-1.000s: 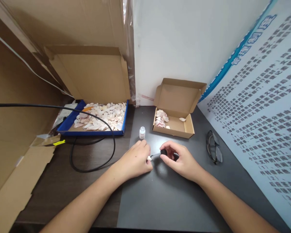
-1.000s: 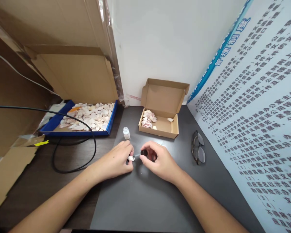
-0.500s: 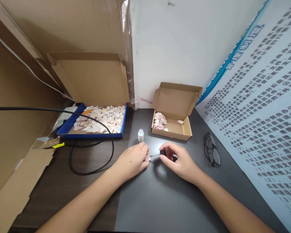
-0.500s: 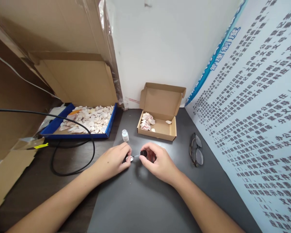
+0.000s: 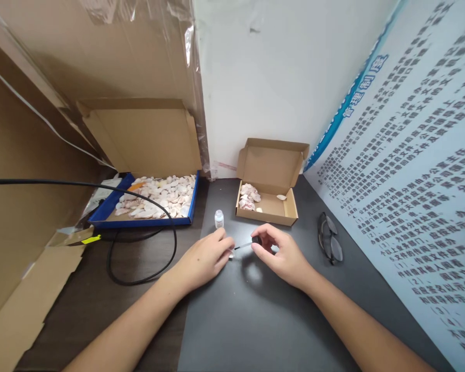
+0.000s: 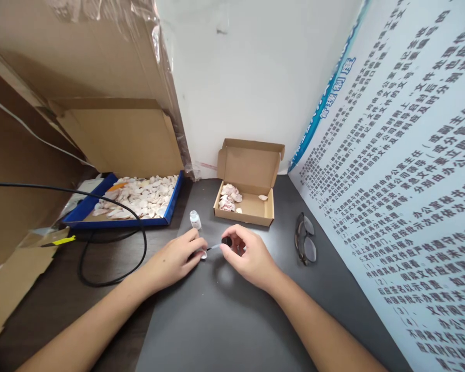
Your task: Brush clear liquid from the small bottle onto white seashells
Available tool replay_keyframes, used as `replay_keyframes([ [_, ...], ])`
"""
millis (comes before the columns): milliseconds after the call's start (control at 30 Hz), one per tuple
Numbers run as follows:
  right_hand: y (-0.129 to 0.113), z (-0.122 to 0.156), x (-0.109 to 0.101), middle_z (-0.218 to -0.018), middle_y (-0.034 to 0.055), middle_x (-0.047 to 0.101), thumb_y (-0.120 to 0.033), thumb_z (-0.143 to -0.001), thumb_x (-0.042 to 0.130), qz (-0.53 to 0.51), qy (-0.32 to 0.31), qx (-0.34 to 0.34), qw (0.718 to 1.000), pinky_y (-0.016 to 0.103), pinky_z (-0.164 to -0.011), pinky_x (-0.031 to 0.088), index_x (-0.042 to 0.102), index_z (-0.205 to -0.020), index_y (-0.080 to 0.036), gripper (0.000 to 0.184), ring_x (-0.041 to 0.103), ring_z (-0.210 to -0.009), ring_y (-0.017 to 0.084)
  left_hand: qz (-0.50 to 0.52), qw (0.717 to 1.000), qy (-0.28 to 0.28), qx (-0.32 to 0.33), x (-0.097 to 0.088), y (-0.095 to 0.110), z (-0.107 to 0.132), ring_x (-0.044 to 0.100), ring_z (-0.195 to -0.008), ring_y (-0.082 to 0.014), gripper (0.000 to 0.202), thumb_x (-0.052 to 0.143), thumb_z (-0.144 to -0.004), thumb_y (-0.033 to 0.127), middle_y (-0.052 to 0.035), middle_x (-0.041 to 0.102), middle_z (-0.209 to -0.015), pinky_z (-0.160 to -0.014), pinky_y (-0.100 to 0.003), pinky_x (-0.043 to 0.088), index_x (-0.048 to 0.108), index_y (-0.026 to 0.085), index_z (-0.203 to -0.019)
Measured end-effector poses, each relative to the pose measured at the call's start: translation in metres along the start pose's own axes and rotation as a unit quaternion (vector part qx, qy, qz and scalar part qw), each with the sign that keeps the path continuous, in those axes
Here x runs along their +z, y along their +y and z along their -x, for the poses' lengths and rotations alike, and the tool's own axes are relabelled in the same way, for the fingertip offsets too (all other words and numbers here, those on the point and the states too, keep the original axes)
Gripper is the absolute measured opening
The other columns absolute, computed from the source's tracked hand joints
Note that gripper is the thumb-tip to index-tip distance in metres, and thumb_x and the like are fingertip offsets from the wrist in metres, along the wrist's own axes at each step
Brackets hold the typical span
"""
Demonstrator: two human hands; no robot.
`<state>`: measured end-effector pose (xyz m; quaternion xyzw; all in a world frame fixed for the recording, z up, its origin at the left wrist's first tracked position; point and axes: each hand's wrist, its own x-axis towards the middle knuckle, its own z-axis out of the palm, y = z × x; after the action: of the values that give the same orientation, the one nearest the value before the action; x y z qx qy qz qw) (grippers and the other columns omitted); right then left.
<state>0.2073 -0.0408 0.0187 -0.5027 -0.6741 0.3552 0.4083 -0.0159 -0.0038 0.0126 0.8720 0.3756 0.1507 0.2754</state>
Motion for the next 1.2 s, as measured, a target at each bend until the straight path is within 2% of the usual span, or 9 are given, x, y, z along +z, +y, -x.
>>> replay_keyframes([
  [133,-0.0026,0.0012,-0.0017,-0.068,-0.0037,0.049,-0.028,-0.087,0.059,-0.035,0.03,-0.008,0.999,0.026,-0.06,0.044,0.059,-0.095,-0.02,0.011,0.049,-0.062,0.014,0.125,0.991,0.052,-0.024,0.0023,-0.0013,-0.0033,0.043,-0.067,-0.0142,0.013,0.047,-0.096,0.029,0.0033,0.043,-0.073,-0.066,-0.027,0.034,0.056,0.02,-0.092],
  [233,-0.0049,0.0024,-0.0018,-0.068,-0.004,0.047,-0.029,-0.088,0.058,-0.054,0.046,-0.011,0.997,0.026,-0.06,0.045,0.058,-0.097,-0.02,0.012,0.05,-0.062,0.014,0.233,0.969,0.075,-0.043,0.0046,0.0007,-0.006,0.039,-0.064,-0.0128,0.017,0.045,-0.096,0.034,0.0051,0.038,-0.07,-0.062,-0.025,0.035,0.051,0.02,-0.091],
  [367,-0.0071,0.0037,-0.0012,-0.069,-0.0037,0.048,-0.027,-0.087,0.06,-0.066,0.056,-0.009,0.996,0.026,-0.059,0.045,0.058,-0.096,-0.02,0.011,0.05,-0.062,0.013,0.358,0.93,0.059,-0.064,0.0061,0.0005,-0.0078,0.04,-0.061,-0.0106,0.02,0.051,-0.093,0.04,0.0053,0.041,-0.072,-0.058,-0.023,0.036,0.049,0.02,-0.091],
  [533,-0.0074,0.0069,0.0009,-0.068,-0.0045,0.048,-0.025,-0.088,0.06,-0.082,0.055,-0.02,0.995,0.025,-0.06,0.045,0.058,-0.098,-0.02,0.012,0.05,-0.061,0.013,0.494,0.862,0.028,-0.106,0.0073,-0.0008,-0.0067,0.039,-0.057,-0.0082,0.019,0.06,-0.089,0.036,0.0061,0.043,-0.07,-0.055,-0.021,0.035,0.05,0.02,-0.092],
  [700,-0.007,0.0092,0.0038,-0.07,-0.0031,0.051,-0.022,-0.086,0.061,-0.056,0.054,-0.023,0.997,0.025,-0.059,0.046,0.058,-0.095,-0.021,0.01,0.051,-0.062,0.014,0.564,0.815,0.013,-0.132,0.0058,0.0051,-0.0069,0.039,-0.057,-0.0077,0.023,0.066,-0.085,0.034,0.0062,0.043,-0.068,-0.053,-0.019,0.033,0.05,0.019,-0.09],
  [833,-0.0071,0.0095,0.0024,-0.07,-0.0034,0.05,-0.022,-0.086,0.06,-0.061,0.067,-0.033,0.995,0.025,-0.059,0.047,0.057,-0.095,-0.022,0.009,0.051,-0.062,0.014,0.597,0.789,0.013,-0.145,0.0028,0.0073,-0.0075,0.035,-0.055,-0.007,0.026,0.071,-0.083,0.035,0.0072,0.041,-0.063,-0.052,-0.019,0.03,0.051,0.019,-0.087],
  [1000,-0.0075,0.0099,0.0027,-0.07,-0.0033,0.052,-0.023,-0.087,0.061,-0.065,0.036,-0.034,0.997,0.025,-0.059,0.047,0.057,-0.097,-0.022,0.01,0.052,-0.063,0.014,0.62,0.77,0.009,-0.149,0.003,0.0059,-0.0055,0.036,-0.054,-0.0069,0.028,0.075,-0.08,0.034,0.0064,0.044,-0.063,-0.052,-0.02,0.03,0.053,0.018,-0.087],
  [1200,-0.0079,0.0101,0.0048,-0.067,-0.004,0.053,-0.024,-0.088,0.059,-0.079,0.038,-0.021,0.996,0.026,-0.058,0.047,0.054,-0.096,-0.022,0.01,0.054,-0.059,0.014,0.638,0.756,0.016,-0.148,0.0038,0.0063,-0.0054,0.035,-0.056,-0.0079,0.03,0.077,-0.08,0.036,0.0061,0.043,-0.063,-0.053,-0.02,0.031,0.054,0.018,-0.088],
])
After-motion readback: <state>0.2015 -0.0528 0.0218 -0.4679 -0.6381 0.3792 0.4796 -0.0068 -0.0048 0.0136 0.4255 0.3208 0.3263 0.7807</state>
